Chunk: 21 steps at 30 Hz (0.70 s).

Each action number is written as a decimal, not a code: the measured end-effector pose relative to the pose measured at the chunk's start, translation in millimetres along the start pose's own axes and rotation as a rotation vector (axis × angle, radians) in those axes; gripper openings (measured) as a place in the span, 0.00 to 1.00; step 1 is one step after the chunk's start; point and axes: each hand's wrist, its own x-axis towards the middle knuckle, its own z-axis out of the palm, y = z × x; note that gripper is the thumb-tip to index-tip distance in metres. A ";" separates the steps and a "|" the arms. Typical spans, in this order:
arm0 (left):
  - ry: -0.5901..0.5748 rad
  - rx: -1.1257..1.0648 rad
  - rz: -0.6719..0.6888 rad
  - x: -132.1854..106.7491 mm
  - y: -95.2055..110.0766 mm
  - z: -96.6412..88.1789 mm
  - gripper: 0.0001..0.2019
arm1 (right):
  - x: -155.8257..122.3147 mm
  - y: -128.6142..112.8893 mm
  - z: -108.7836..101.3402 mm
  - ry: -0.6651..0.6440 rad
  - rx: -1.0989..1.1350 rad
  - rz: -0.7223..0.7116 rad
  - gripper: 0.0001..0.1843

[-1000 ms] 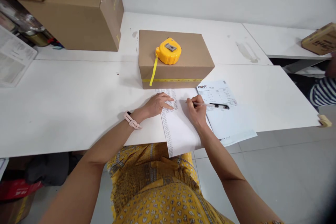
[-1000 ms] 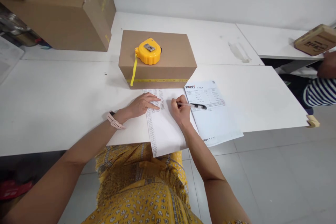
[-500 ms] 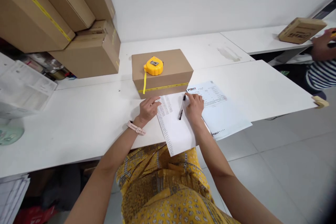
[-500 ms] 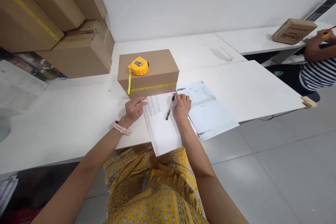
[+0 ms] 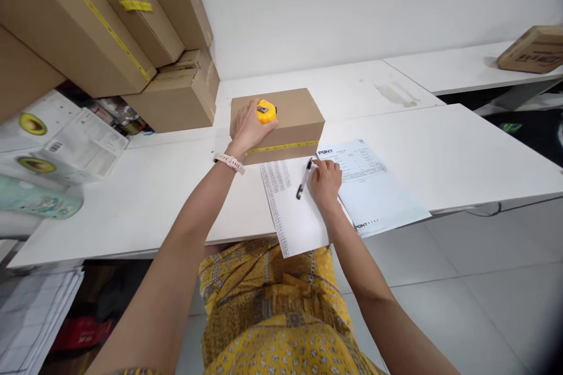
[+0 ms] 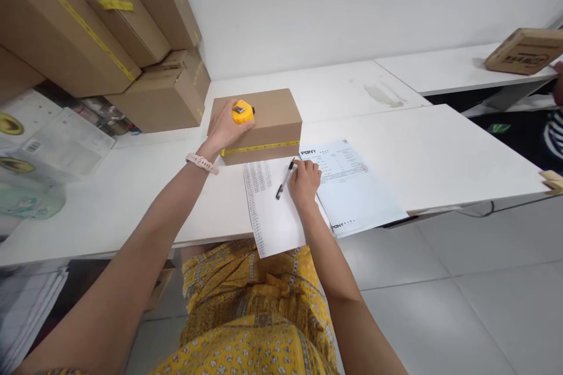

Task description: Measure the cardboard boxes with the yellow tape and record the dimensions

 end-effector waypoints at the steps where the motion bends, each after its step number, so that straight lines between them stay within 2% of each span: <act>1: 0.022 -0.014 -0.024 -1.6 2.5 0.6 0.34 | -0.4 0.1 -0.2 0.007 0.016 -0.001 0.21; 3: 0.073 -0.095 -0.045 -10.7 9.1 -3.5 0.32 | -1.6 -1.0 -2.3 0.059 0.080 -0.008 0.21; 5: 0.031 -0.307 -0.039 -25.4 17.3 -14.2 0.29 | -2.4 -6.1 -8.5 0.179 0.199 -0.029 0.20; 7: -0.127 -0.614 -0.030 -42.8 25.3 -27.6 0.27 | -1.3 -17.4 -20.1 0.321 0.357 -0.061 0.18; 9: -0.311 -0.860 -0.077 -58.8 31.8 -39.4 0.28 | 4.1 -35.5 -36.6 0.370 0.537 -0.076 0.18; 10: -0.388 -0.936 -0.111 -65.2 34.2 -43.9 0.29 | 9.2 -46.4 -45.9 0.332 0.638 -0.060 0.19; 11: -0.442 -0.982 -0.146 -70.2 35.9 -47.4 0.30 | 15.9 -57.7 -55.2 0.235 0.750 -0.026 0.21; 14: -0.503 -1.001 -0.186 -76.9 36.3 -54.1 0.28 | 42.6 -89.1 -78.3 -0.266 1.065 0.103 0.34; 16: -0.502 -0.982 -0.181 -76.4 32.2 -57.6 0.27 | 60.0 -103.7 -86.6 -0.522 1.141 0.155 0.38; 18: -0.516 -0.973 -0.178 -73.8 26.2 -62.0 0.26 | 73.0 -112.9 -89.3 -0.633 1.125 0.188 0.38; 21: -0.556 -0.966 -0.175 -66.2 17.5 -71.2 0.24 | 88.7 -120.3 -86.3 -0.680 1.038 0.179 0.37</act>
